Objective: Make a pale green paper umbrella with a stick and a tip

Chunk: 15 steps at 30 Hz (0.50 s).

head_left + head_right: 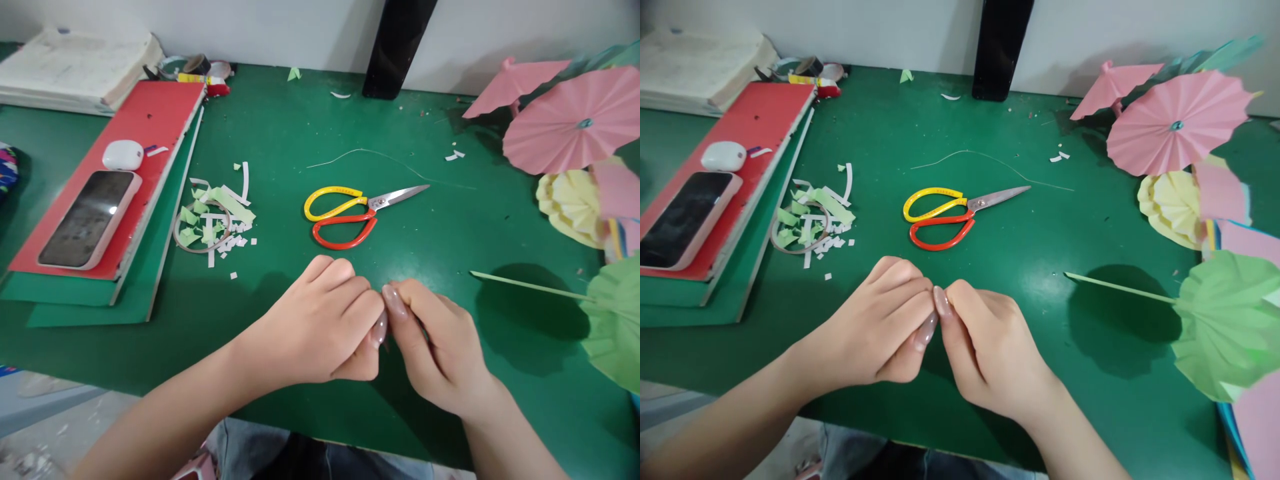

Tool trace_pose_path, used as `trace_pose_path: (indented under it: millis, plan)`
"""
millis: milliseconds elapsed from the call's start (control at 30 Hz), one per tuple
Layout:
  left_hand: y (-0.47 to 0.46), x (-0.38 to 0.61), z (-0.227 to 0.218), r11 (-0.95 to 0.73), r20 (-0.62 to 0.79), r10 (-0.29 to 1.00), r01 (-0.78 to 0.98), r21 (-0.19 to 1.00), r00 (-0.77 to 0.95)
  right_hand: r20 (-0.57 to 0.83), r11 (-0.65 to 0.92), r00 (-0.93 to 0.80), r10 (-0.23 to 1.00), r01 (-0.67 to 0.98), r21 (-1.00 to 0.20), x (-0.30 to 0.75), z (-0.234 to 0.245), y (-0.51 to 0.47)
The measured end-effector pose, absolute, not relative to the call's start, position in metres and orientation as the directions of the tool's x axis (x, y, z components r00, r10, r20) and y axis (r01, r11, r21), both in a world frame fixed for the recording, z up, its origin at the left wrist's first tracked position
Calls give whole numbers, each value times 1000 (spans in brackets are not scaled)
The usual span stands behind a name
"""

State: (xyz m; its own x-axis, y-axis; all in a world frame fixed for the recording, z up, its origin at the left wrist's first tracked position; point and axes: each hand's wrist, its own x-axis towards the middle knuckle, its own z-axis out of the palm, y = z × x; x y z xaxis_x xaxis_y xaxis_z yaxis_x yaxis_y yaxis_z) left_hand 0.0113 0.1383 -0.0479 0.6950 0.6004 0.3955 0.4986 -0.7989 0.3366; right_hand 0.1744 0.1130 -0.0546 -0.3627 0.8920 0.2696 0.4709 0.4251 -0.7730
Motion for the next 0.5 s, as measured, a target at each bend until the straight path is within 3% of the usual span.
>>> trace_pose_path:
  millis: [267,500]
  plan:
    - [139,11,-44,-715,288,643,422,557,709,285,435,-365,886,446,-782,175,-51,113]
    - [139,13,-43,-692,276,658,418,589,701,275,415,-352,895,427,-803,174,-48,113]
